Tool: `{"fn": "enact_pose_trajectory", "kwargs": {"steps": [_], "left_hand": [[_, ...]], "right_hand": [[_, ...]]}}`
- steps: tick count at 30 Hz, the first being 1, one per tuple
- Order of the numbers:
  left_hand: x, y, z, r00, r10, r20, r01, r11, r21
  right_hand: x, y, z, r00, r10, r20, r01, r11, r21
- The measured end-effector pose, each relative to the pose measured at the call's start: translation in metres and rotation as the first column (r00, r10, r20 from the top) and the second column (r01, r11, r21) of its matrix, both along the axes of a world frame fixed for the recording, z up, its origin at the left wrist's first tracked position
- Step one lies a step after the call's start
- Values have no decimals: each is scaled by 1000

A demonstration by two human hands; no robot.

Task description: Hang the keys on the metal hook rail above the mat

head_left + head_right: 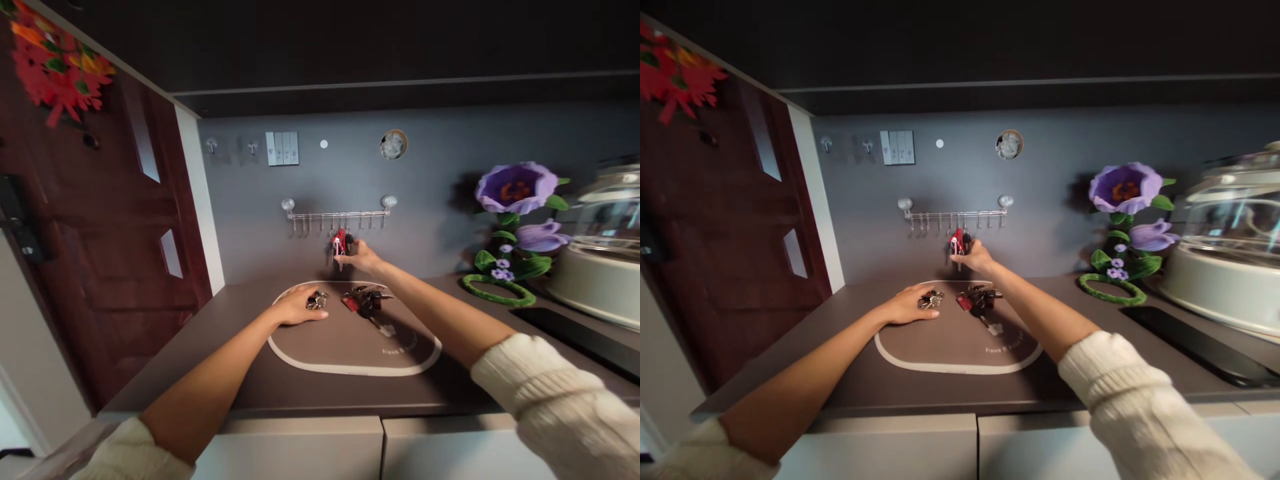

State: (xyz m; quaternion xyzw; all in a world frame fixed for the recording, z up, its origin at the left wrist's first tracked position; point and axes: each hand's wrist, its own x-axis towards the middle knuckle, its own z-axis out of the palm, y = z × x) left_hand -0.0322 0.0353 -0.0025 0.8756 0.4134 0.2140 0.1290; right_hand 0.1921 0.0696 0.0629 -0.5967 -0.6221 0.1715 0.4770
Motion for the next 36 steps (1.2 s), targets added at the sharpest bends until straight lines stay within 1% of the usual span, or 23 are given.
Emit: {"fn": "enact_pose_trajectory", "kwargs": {"steps": [2,4,6,8,11,13,16,21,23,25,26,27,29,32,34,36], "left_hand": [[4,-2,-4,997,-16,-75,18,999,29],[9,-5,-6,995,-40,-96,43,999,33],[12,-10,-6,993,-62,-98,65,998,27],[13,-14,-5,991,-84,-109,86,996,17],[14,-20,-1,986,-92,-139,93,996,2],[14,-21,0,985,-83,-153,82,997,-8],[14,-22,1,984,-80,-161,79,997,-13],[14,-23,2,978,-76,-196,82,996,22],[14,-23,4,976,-64,-210,78,995,62],[14,-24,6,974,-56,-220,88,986,139],[14,-23,7,974,-56,-221,98,978,186],[13,-23,9,974,-55,-219,107,967,230],[12,-22,13,977,-43,-207,104,949,297],[6,-20,20,988,25,-152,28,941,336],[1,-19,24,993,91,-74,-61,940,335],[-4,-19,26,990,139,31,-142,939,312]], "right_hand": [[-17,15,-8,992,-82,-91,87,995,52],[-32,27,-15,973,-178,-150,192,977,90],[-44,34,-18,959,-233,-163,256,956,143],[-51,35,-19,958,-249,-144,271,949,160],[-51,29,-15,969,-210,-130,228,963,143],[-47,22,-10,973,-181,-143,203,966,161],[-42,15,2,969,-191,-157,223,951,216],[-41,15,35,968,-179,-177,226,927,300],[-43,15,47,967,-162,-196,218,924,313],[-45,12,53,969,-134,-208,192,938,289],[-45,10,53,971,-118,-208,172,948,267],[-44,7,50,975,-102,-197,149,960,239],[-41,-2,39,987,-78,-139,101,981,167],[-33,-21,15,999,-35,15,35,999,27],[-26,-35,3,994,68,82,-61,995,-83],[-16,-49,-2,976,184,117,-164,972,-167]]}}
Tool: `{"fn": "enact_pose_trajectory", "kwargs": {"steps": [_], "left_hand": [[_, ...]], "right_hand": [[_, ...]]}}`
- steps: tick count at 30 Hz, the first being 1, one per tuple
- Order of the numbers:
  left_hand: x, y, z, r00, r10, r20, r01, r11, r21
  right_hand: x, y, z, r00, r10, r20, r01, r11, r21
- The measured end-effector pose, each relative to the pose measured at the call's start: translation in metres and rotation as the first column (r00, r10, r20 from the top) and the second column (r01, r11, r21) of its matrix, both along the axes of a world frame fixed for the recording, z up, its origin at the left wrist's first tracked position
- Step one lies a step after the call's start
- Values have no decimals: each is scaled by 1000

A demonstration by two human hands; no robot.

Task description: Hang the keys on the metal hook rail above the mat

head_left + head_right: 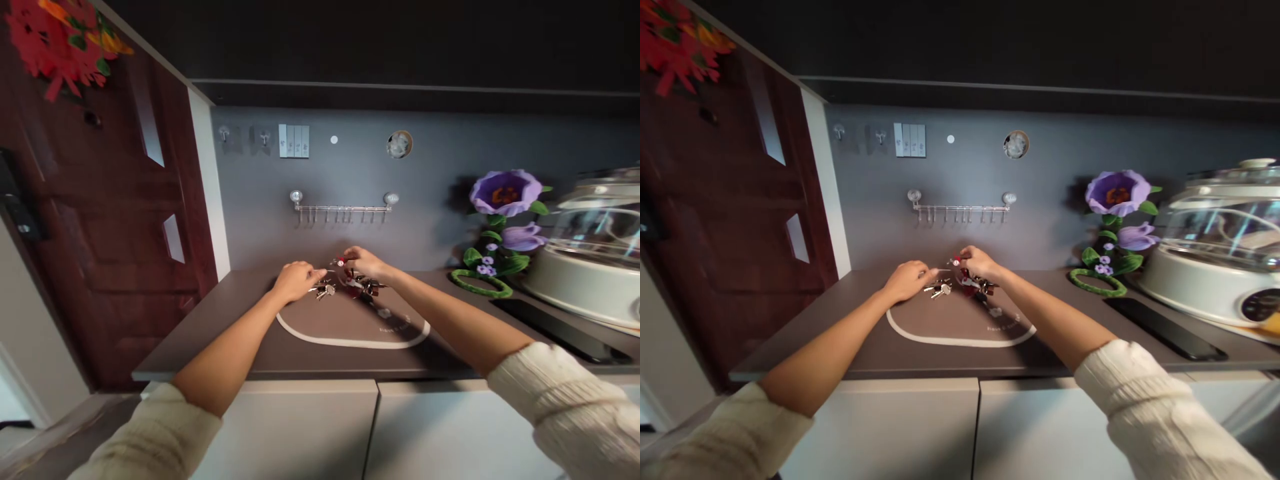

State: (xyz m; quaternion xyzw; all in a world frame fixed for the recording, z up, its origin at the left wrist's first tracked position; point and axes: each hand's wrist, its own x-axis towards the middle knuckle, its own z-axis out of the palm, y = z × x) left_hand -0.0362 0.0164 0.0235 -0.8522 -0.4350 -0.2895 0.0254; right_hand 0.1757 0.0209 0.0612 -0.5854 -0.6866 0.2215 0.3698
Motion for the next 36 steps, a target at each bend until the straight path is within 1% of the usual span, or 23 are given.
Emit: {"fn": "enact_pose_trajectory", "kwargs": {"steps": [2,3,4,6,7,8,9,10,11,12,13,14,16,17,19,21,23,25,26,27,30,33,36], "left_hand": [[-4,-1,2,988,36,149,-33,999,-24],[-6,-3,3,976,34,213,-27,999,-38],[-7,-5,4,964,23,263,-8,998,-59],[-8,-13,11,947,-27,319,77,987,-144],[-9,-19,16,941,-59,332,134,968,-210],[-9,-25,23,936,-101,338,207,933,-295],[-8,-32,30,928,-148,342,277,887,-369],[-8,-39,38,916,-204,345,349,829,-436],[-7,-45,46,897,-263,356,421,753,-506],[-5,-51,53,866,-292,406,485,687,-541],[-4,-56,59,821,-311,478,556,624,-549],[-2,-59,63,762,-317,564,630,565,-533],[2,-63,64,607,-264,750,767,442,-465],[3,-63,60,547,-208,811,804,399,-441],[3,-61,48,462,-96,882,847,341,-407],[0,-58,32,409,-7,912,870,305,-388],[-5,-56,14,405,71,912,871,274,-408],[-10,-56,-1,415,142,899,856,275,-438],[-12,-56,-6,422,170,891,846,280,-454],[-14,-57,-11,413,188,891,842,295,-453],[-15,-59,-16,391,210,896,837,325,-441],[-14,-59,-15,440,201,875,817,314,-483],[-14,-56,-13,488,173,855,797,310,-518]], "right_hand": [[10,-12,4,992,91,84,-85,994,-67],[15,-17,8,982,120,144,-104,988,-111],[18,-23,14,968,160,195,-137,982,-127],[22,-35,27,937,225,266,-197,972,-130],[21,-42,33,916,288,279,-245,953,-179],[19,-50,39,892,364,266,-296,918,-263],[16,-58,45,868,441,229,-343,865,-367],[12,-66,49,839,518,164,-391,785,-480],[8,-73,52,814,576,74,-446,702,-556],[4,-78,53,795,606,-28,-509,642,-574],[0,-83,53,776,616,-137,-576,602,-553],[-3,-86,51,755,607,-246,-636,589,-499],[-7,-88,43,701,557,-446,-708,617,-343],[-8,-88,37,668,523,-529,-718,641,-273],[-7,-86,20,584,477,-656,-724,673,-155],[-4,-85,1,519,438,-734,-728,676,-113],[1,-85,-18,478,402,-781,-732,674,-101],[6,-86,-34,464,367,-806,-719,688,-101],[8,-87,-40,464,350,-814,-708,699,-103],[10,-87,-44,463,337,-820,-696,710,-101],[12,-90,-49,454,321,-831,-677,731,-87],[12,-91,-48,461,319,-828,-680,726,-99],[11,-89,-44,489,330,-807,-678,726,-115]]}}
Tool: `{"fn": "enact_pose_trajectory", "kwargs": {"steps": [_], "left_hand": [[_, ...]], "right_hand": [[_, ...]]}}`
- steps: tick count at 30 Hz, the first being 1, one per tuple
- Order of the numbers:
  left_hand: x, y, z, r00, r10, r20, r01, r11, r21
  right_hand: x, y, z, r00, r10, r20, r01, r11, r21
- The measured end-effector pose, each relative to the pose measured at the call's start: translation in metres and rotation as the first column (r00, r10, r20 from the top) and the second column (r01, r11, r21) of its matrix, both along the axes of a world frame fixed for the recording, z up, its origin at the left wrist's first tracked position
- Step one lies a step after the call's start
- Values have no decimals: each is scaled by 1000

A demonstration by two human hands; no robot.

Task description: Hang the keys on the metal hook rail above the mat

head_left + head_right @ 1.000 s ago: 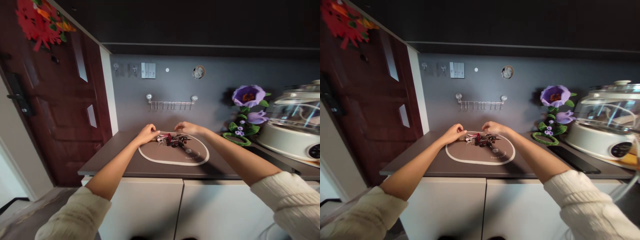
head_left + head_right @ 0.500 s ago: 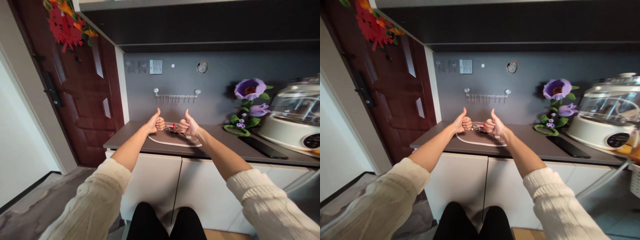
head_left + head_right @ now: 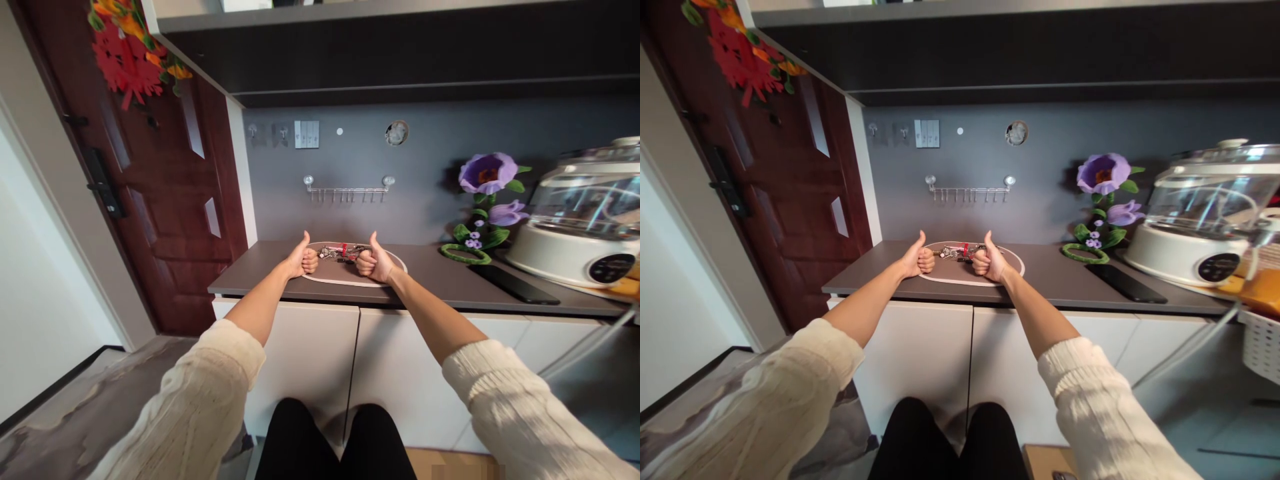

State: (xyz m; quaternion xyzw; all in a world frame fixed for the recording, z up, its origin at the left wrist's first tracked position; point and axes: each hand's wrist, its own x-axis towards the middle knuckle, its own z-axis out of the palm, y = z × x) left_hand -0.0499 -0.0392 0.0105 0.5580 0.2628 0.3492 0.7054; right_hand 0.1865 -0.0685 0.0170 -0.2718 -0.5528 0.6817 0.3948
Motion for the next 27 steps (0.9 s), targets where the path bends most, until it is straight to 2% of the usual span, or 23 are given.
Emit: {"fn": "enact_pose_trajectory", "kwargs": {"steps": [5,9,12,15,17,19,21,23,25,27], "left_hand": [[-1,11,9,998,52,-45,-48,994,96],[2,22,22,976,195,-96,-164,951,264],[6,32,29,922,375,-95,-293,837,463],[11,44,32,794,597,-113,-381,634,673],[13,51,30,687,718,-112,-386,492,780],[16,58,24,599,794,-103,-365,386,847],[17,65,15,546,832,-99,-332,323,886],[16,69,5,509,854,-108,-283,285,916],[15,72,-3,493,858,-142,-202,272,941],[13,72,-8,500,846,-188,-101,272,957]], "right_hand": [[-6,9,12,995,-48,86,43,997,61],[-15,21,25,977,-144,157,121,982,148],[-24,33,32,952,-239,193,189,951,246],[-34,48,33,892,-406,200,311,871,381],[-41,60,30,843,-503,190,376,804,461],[-46,73,25,795,-582,173,435,744,507],[-50,84,17,751,-639,167,479,701,528],[-51,93,9,699,-691,185,496,655,570],[-50,98,1,632,-744,217,463,587,664],[-46,98,-4,552,-792,259,371,512,775]]}}
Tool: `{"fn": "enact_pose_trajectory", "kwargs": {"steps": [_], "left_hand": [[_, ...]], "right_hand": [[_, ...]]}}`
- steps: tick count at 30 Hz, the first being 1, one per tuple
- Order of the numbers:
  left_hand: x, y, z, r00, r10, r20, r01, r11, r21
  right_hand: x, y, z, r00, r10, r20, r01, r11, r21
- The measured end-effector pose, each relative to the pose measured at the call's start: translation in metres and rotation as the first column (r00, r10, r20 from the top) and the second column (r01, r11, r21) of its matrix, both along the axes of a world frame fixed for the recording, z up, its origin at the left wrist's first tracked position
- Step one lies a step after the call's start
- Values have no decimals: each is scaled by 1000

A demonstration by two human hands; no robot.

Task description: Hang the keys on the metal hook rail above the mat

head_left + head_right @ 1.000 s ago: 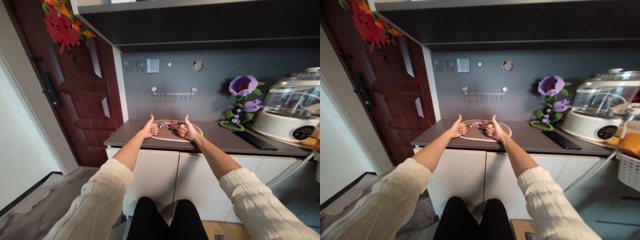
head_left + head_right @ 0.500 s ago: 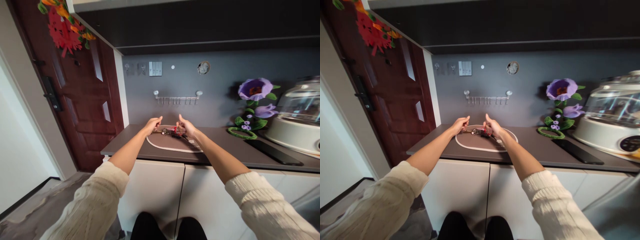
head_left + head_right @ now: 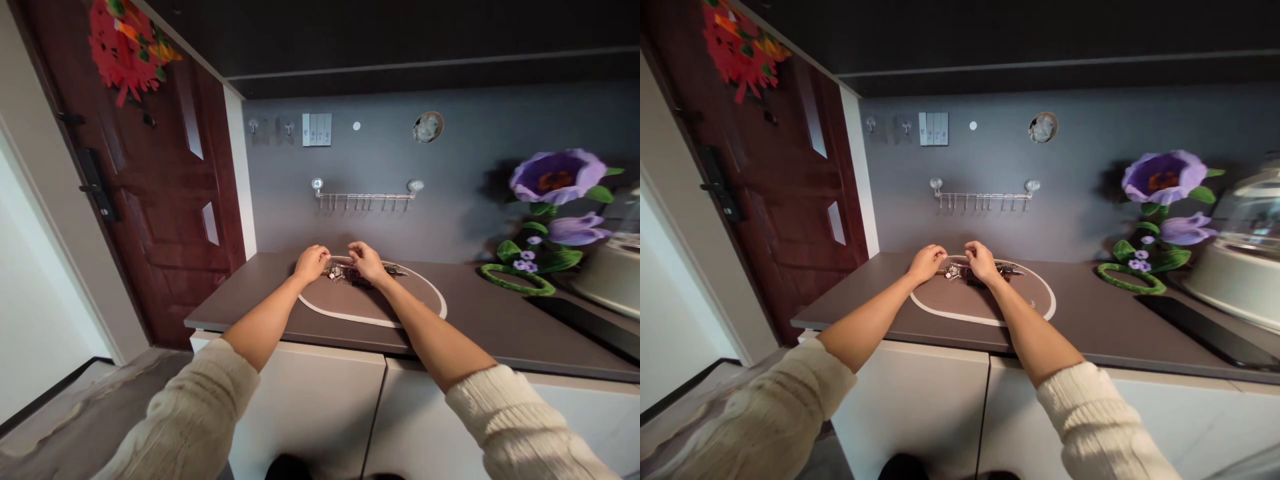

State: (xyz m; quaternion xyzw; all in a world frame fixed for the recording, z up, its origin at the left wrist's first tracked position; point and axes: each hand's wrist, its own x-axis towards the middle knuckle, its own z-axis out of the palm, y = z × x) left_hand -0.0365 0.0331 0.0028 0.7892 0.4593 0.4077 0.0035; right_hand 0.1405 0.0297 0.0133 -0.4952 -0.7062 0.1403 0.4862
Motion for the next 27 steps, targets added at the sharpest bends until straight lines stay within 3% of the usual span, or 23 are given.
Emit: {"fn": "enact_pose_trajectory", "kwargs": {"steps": [3,7,20,27], "left_hand": [[-1,-3,-1,993,-44,-107,44,999,-8],[3,-10,1,984,-69,-164,66,998,-24],[7,-11,-1,955,-36,-296,43,999,16],[1,-9,3,970,-52,-236,63,997,38]], "right_hand": [[5,-4,-2,972,-51,229,42,998,41],[5,-8,-1,932,-73,355,61,997,46],[-4,-4,-3,908,-72,413,65,997,30],[-6,-4,-3,894,-20,447,-17,997,77]]}}
